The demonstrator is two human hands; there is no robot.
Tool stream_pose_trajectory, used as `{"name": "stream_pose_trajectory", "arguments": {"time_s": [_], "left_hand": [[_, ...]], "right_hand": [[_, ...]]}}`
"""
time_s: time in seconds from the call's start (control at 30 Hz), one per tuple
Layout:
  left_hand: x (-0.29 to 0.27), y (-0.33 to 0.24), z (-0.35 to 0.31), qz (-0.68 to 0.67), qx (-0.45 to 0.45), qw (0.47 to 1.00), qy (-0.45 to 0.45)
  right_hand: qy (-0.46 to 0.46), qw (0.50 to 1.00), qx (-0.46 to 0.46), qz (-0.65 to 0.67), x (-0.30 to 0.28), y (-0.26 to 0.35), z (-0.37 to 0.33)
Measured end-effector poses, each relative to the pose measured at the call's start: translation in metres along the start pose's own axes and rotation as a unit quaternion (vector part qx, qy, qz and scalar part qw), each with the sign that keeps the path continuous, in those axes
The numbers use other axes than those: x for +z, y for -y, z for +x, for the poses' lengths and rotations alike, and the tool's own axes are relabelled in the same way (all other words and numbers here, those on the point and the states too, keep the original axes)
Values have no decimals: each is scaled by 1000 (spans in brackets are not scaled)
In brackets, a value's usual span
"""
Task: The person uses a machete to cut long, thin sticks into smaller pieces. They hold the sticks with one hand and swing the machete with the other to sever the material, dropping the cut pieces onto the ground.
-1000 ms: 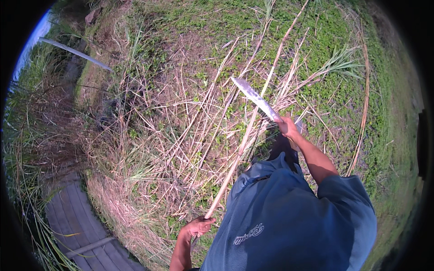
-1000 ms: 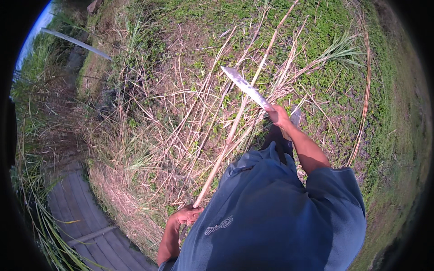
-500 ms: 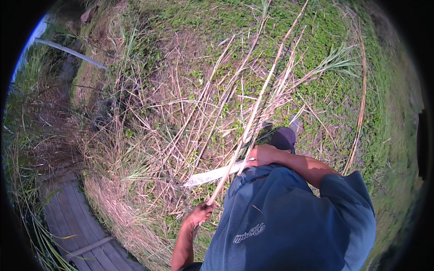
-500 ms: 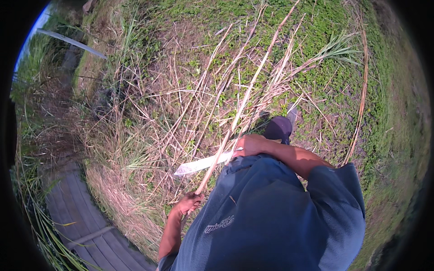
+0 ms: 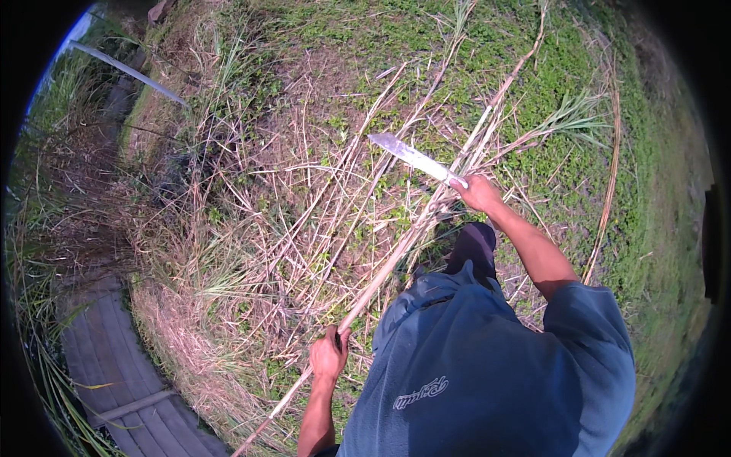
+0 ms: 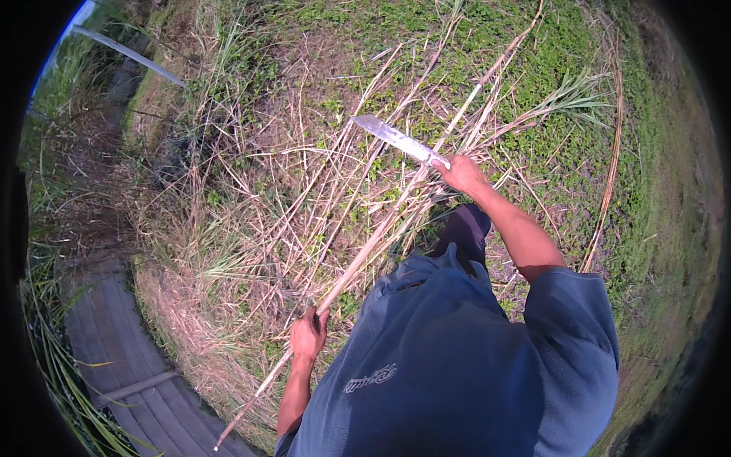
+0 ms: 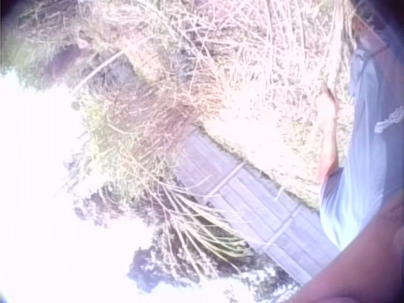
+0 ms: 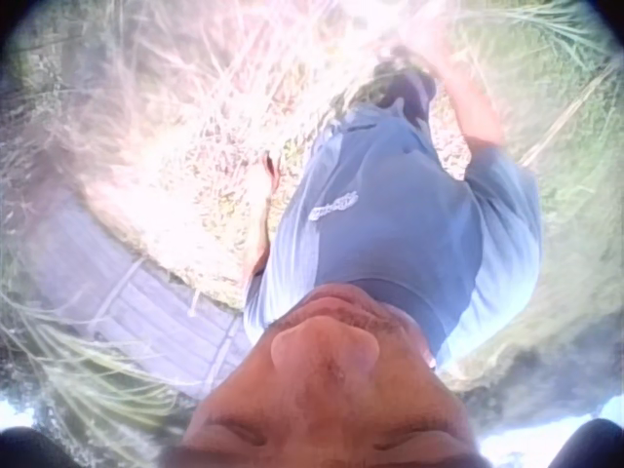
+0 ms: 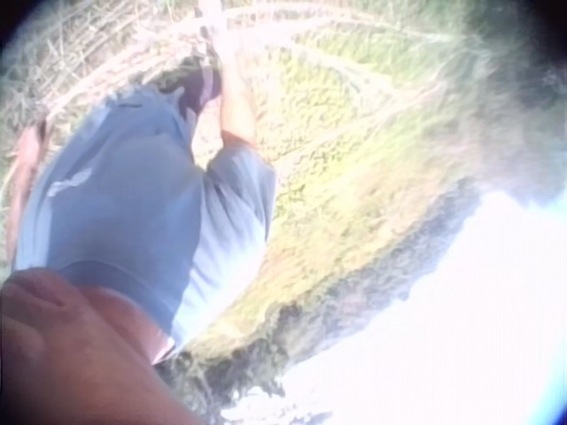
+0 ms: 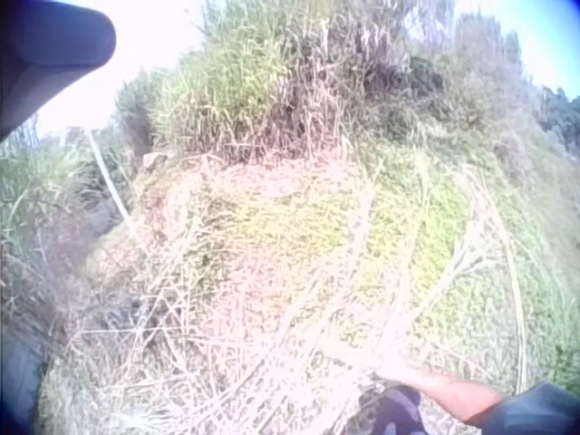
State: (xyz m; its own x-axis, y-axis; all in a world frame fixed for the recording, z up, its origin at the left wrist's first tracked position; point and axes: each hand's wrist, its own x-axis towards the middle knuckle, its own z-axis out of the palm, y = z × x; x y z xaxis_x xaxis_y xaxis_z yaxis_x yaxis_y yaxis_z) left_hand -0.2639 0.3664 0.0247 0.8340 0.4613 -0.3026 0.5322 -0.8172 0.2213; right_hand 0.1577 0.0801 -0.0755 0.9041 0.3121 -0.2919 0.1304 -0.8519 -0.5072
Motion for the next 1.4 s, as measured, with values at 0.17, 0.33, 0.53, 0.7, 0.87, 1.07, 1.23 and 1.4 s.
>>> {"name": "stream_pose_trajectory", "arguments": {"time_s": [0.17,0.33,0.53,0.7,0.87,1.07,1.23,1.4], "left_hand": [[7,-4,11,-60,-12,997,47],[15,2,15,-177,-45,976,122],[18,6,7,-296,-87,931,198],[17,-8,3,-267,-82,947,161],[35,-5,-2,-108,-45,991,65],[35,-5,-7,-66,4,998,12],[33,-7,-12,-87,-27,995,41],[21,-21,-9,-117,-64,989,61]], "right_hand": [[200,966,-164,24,43,64,-85],[295,933,-203,34,57,98,-124],[145,983,-95,56,44,58,-67],[106,986,69,106,18,27,-34],[171,984,-12,51,27,51,-79],[89,993,51,50,14,16,-43],[-30,979,166,111,-24,-34,20],[30,999,9,37,19,-12,-19]]}}
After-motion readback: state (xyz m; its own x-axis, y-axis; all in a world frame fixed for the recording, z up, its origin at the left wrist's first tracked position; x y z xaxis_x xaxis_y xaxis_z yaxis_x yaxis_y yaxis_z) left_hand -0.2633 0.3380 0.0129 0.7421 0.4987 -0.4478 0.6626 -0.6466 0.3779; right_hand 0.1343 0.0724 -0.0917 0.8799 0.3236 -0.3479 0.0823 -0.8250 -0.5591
